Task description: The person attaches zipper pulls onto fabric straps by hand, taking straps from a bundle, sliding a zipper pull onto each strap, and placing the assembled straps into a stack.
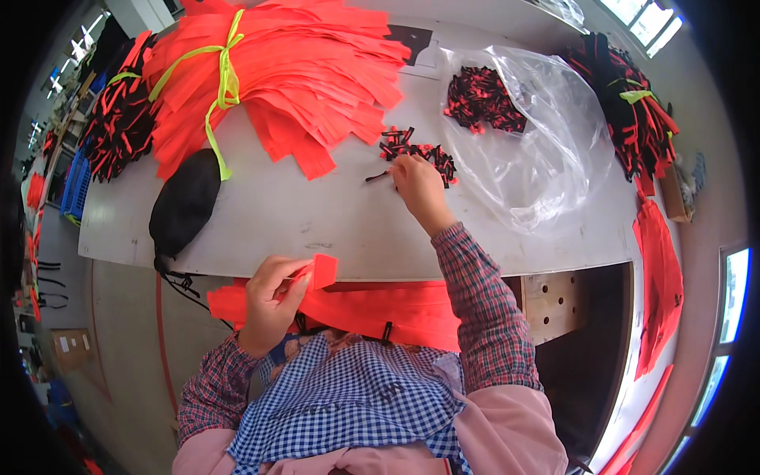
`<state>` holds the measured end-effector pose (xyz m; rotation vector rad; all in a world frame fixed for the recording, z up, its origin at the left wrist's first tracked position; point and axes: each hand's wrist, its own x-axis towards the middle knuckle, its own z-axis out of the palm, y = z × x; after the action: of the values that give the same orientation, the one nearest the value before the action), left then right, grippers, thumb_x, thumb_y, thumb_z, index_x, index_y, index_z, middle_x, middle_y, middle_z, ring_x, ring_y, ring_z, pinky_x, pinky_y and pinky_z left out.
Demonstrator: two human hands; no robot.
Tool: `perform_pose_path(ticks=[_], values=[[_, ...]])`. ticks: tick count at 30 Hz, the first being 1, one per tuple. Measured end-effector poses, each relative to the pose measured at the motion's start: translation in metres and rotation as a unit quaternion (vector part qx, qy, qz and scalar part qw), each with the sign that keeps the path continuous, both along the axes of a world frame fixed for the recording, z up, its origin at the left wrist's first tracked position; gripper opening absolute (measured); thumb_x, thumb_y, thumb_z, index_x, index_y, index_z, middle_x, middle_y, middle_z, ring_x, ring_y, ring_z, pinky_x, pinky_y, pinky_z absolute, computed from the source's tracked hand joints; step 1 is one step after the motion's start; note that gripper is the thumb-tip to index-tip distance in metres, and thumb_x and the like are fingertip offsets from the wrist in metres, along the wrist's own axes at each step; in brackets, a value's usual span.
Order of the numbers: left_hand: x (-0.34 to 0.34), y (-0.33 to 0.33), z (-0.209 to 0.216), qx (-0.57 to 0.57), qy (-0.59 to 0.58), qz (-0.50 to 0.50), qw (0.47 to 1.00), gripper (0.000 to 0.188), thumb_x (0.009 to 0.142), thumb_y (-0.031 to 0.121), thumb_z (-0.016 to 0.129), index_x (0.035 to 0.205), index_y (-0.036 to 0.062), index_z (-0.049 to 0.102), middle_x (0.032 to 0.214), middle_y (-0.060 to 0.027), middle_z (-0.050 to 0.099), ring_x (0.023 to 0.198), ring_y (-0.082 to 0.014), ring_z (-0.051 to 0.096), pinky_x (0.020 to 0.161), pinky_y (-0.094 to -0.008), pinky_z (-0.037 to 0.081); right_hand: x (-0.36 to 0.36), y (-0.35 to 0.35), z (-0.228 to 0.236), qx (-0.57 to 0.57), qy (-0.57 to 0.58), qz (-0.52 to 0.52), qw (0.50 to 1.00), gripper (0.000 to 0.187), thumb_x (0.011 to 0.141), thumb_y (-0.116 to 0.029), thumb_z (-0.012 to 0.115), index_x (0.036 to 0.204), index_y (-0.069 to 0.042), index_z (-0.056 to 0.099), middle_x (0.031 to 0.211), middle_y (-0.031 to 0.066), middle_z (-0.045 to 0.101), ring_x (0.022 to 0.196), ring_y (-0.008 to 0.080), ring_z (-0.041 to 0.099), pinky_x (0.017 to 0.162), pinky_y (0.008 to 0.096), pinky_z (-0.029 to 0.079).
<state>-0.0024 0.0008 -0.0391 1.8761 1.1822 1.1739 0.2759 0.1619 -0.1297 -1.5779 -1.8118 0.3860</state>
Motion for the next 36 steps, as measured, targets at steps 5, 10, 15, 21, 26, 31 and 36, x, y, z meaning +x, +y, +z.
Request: perform_pose_path(ticks=[5, 10, 15, 21, 26, 31, 36], values=[[-0.001, 0.002, 0.011, 0.007, 0.036, 0.003, 0.999, 0.016, 0.088, 0.001, 0.067, 0.104, 0.0008, 0.068, 0.095, -0.0129, 0.067, 0.082, -0.0242, 0.066, 0.072, -0.0312, 0.053, 0.002, 0.02, -0.011, -0.032, -0.138, 0.011, 0.99, 0.021, 0.09, -0.026, 0.063, 0.092, -0.006, 0.067, 0.094, 0.01, 0.065, 0.094, 0.0308, 0.064, 0.078, 0.0441, 0.053], [-0.003, 0.001, 0.01, 0.001, 0.032, 0.007, 0.999, 0.014, 0.089, 0.002, 0.068, 0.103, 0.0011, 0.067, 0.095, -0.0121, 0.067, 0.081, -0.0233, 0.065, 0.071, -0.0308, 0.053, -0.002, 0.007, 0.005, -0.036, -0.006, 0.039, 0.999, 0.017, 0.087, -0.019, 0.066, 0.091, -0.002, 0.065, 0.093, 0.0101, 0.068, 0.083, 0.0283, 0.066, 0.074, 0.0387, 0.054], [0.0, -0.001, 0.011, -0.019, 0.018, 0.002, 1.0, 0.014, 0.089, 0.002, 0.068, 0.102, 0.0009, 0.067, 0.095, -0.012, 0.067, 0.081, -0.0237, 0.065, 0.071, -0.0313, 0.053, -0.005, -0.038, 0.029, -0.049, 0.279, 0.077, 0.956, 0.013, 0.089, -0.009, 0.067, 0.089, 0.002, 0.06, 0.093, 0.0093, 0.07, 0.078, 0.0132, 0.065, 0.07, 0.0284, 0.053], [0.008, 0.0, 0.017, -0.003, 0.008, -0.005, 1.0, 0.015, 0.088, 0.0, 0.068, 0.102, 0.001, 0.067, 0.094, -0.0125, 0.067, 0.082, -0.0243, 0.066, 0.071, -0.0314, 0.053, -0.022, -0.113, 0.084, -0.239, 0.665, 0.183, 0.684, 0.005, 0.095, -0.003, 0.059, 0.09, -0.005, 0.059, 0.091, 0.0079, 0.068, 0.077, 0.0134, 0.063, 0.07, 0.0261, 0.052], [0.016, -0.004, 0.027, 0.009, 0.012, -0.024, 1.0, 0.018, 0.086, -0.002, 0.068, 0.104, 0.0013, 0.068, 0.096, -0.0126, 0.067, 0.083, -0.0248, 0.067, 0.071, -0.0315, 0.054, -0.049, -0.158, 0.107, -0.306, 0.649, 0.213, 0.663, 0.022, 0.102, -0.021, 0.057, 0.108, -0.001, 0.065, 0.09, 0.0047, 0.068, 0.072, 0.009, 0.063, 0.063, 0.0232, 0.053], [0.019, -0.013, 0.03, 0.044, 0.019, -0.036, 0.998, 0.017, 0.086, -0.001, 0.068, 0.103, 0.0006, 0.068, 0.095, -0.0106, 0.066, 0.083, -0.0211, 0.066, 0.072, -0.0302, 0.053, -0.068, -0.169, 0.113, -0.272, 0.603, 0.193, 0.725, 0.024, 0.102, -0.024, 0.057, 0.102, -0.002, 0.065, 0.086, 0.0041, 0.068, 0.07, 0.0079, 0.062, 0.062, 0.0229, 0.053], [0.017, -0.017, 0.03, 0.055, 0.016, -0.025, 0.998, 0.017, 0.084, -0.001, 0.069, 0.101, 0.0003, 0.068, 0.096, -0.0111, 0.068, 0.084, -0.0224, 0.067, 0.073, -0.0312, 0.054, -0.079, -0.172, 0.112, -0.228, 0.561, 0.179, 0.775, 0.019, 0.101, -0.02, 0.059, 0.097, -0.002, 0.063, 0.08, 0.0026, 0.066, 0.068, 0.0069, 0.06, 0.061, 0.0225, 0.051]])
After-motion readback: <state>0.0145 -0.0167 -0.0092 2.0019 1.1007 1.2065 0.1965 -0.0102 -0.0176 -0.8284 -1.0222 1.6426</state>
